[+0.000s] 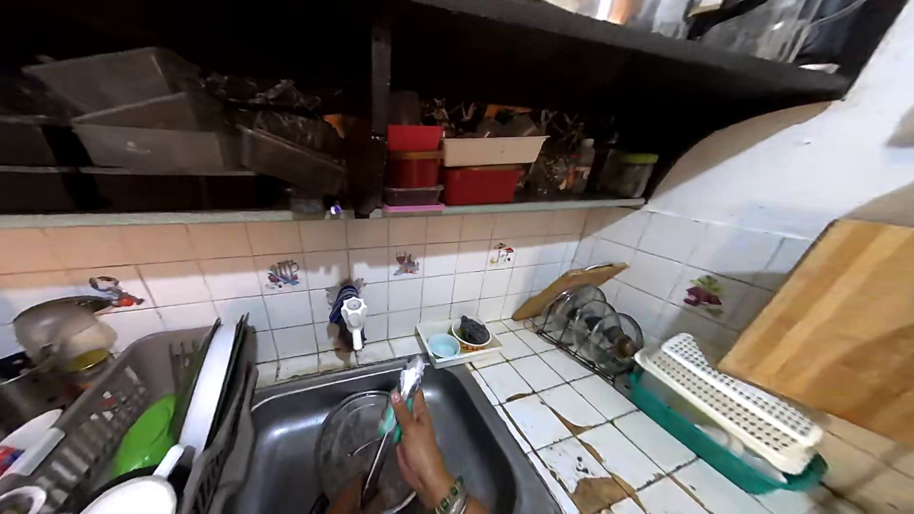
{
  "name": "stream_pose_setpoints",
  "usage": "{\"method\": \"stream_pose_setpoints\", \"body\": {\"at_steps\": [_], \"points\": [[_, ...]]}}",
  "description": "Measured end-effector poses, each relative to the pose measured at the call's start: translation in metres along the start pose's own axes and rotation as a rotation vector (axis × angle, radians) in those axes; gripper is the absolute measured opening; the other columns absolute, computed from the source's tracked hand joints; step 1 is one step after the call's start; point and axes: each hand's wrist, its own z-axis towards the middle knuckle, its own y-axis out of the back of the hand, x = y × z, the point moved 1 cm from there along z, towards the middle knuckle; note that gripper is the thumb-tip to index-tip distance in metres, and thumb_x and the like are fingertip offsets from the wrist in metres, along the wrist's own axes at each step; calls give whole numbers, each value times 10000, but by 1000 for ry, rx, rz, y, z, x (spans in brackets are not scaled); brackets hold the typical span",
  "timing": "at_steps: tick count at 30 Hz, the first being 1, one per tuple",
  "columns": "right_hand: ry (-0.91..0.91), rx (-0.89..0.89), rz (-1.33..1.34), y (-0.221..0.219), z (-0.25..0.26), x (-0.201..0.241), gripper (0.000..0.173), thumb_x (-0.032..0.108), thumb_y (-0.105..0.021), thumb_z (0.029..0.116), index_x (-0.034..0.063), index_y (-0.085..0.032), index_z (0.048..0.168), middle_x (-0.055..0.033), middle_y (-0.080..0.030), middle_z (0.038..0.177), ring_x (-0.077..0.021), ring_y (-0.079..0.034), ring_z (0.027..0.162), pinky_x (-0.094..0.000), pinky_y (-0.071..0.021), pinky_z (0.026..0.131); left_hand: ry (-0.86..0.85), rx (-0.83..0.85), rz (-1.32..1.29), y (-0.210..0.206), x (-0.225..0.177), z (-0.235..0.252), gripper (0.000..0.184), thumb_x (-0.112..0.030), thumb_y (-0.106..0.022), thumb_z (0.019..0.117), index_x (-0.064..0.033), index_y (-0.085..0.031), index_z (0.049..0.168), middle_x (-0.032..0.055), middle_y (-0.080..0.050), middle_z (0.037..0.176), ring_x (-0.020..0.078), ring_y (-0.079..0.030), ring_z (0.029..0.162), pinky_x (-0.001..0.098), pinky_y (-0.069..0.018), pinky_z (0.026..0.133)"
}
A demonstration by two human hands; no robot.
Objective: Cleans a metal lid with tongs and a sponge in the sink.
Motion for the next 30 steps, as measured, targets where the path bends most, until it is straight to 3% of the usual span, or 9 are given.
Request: {"method": "stream_pose_setpoints", "body": {"at_steps": [2,4,7,10,15,21,23,26,30], "points": [[33,122,-202,-12,-23,-7,584,141,-572,1024,-97,-321,1494,-232,-597,1249,-204,-636,1071,-369,-535,968,-134,-160,-100,-4,-3,2,375,-164,-599,997,119,-570,1241,206,-661,979,238,-651,835,452,-558,808],[119,262,-335,-16,-33,-15,640,167,-650,965,-121,-363,1460,-223,-630,1225,-184,-653,1085,-356,-543,977,-195,-293,-192,-5,-1,2,361,-63,-609,939,128,-562,1241,187,-675,1017,191,-670,892,402,-572,843],[-11,372,-265,-11,-20,-3,565,33,-763,856,-63,-519,1356,-142,-683,1143,-161,-687,1010,-345,-585,919,-104,-394,-191,-1,5,-2,410,-92,-654,945,145,-560,1265,259,-678,1055,301,-676,961,494,-550,902],[-109,440,-168,0,-1,10,455,-80,-749,804,-41,-610,1235,-100,-729,1046,-159,-714,920,-356,-614,850,6,-283,-143,9,1,-6,373,-181,-625,997,117,-598,1219,212,-663,939,271,-640,823,476,-543,791],[-92,459,-229,11,17,21,305,-81,-682,862,-33,-675,1163,-92,-746,992,-150,-721,869,-344,-618,818,-76,-138,-516,7,-1,2,216,-215,-439,1075,-16,-522,1080,-67,-472,641,18,-457,496,193,-448,504],[-14,494,-422,20,27,28,359,-38,-743,832,-27,-685,1185,-84,-754,1006,-136,-728,880,-327,-620,835,-124,-12,-614,10,-15,1,302,-282,-328,1103,-39,-473,1208,-23,-576,726,53,-557,529,207,-523,521],[47,516,-492,30,34,32,341,-17,-734,839,-21,-689,1177,-69,-756,994,-124,-728,869,-323,-621,823,-146,4,-624,12,-16,0,256,-243,-395,1095,-36,-497,1205,-17,-595,749,62,-579,560,217,-536,551],[155,257,-478,40,38,27,346,-39,-677,886,-49,-666,1231,-128,-737,1054,-149,-721,905,-336,-617,824,-263,-58,-666,14,-14,3,340,-158,-458,1062,20,-474,1350,32,-674,836,116,-681,711,288,-599,716],[365,49,-599,23,7,9,371,-12,-621,939,-94,-612,1300,-233,-691,1185,-236,-697,1045,-407,-573,931,-391,-404,-804,7,-11,21,481,-143,-539,1020,48,-451,1452,130,-650,1280,182,-646,1157,345,-541,1008]]}}
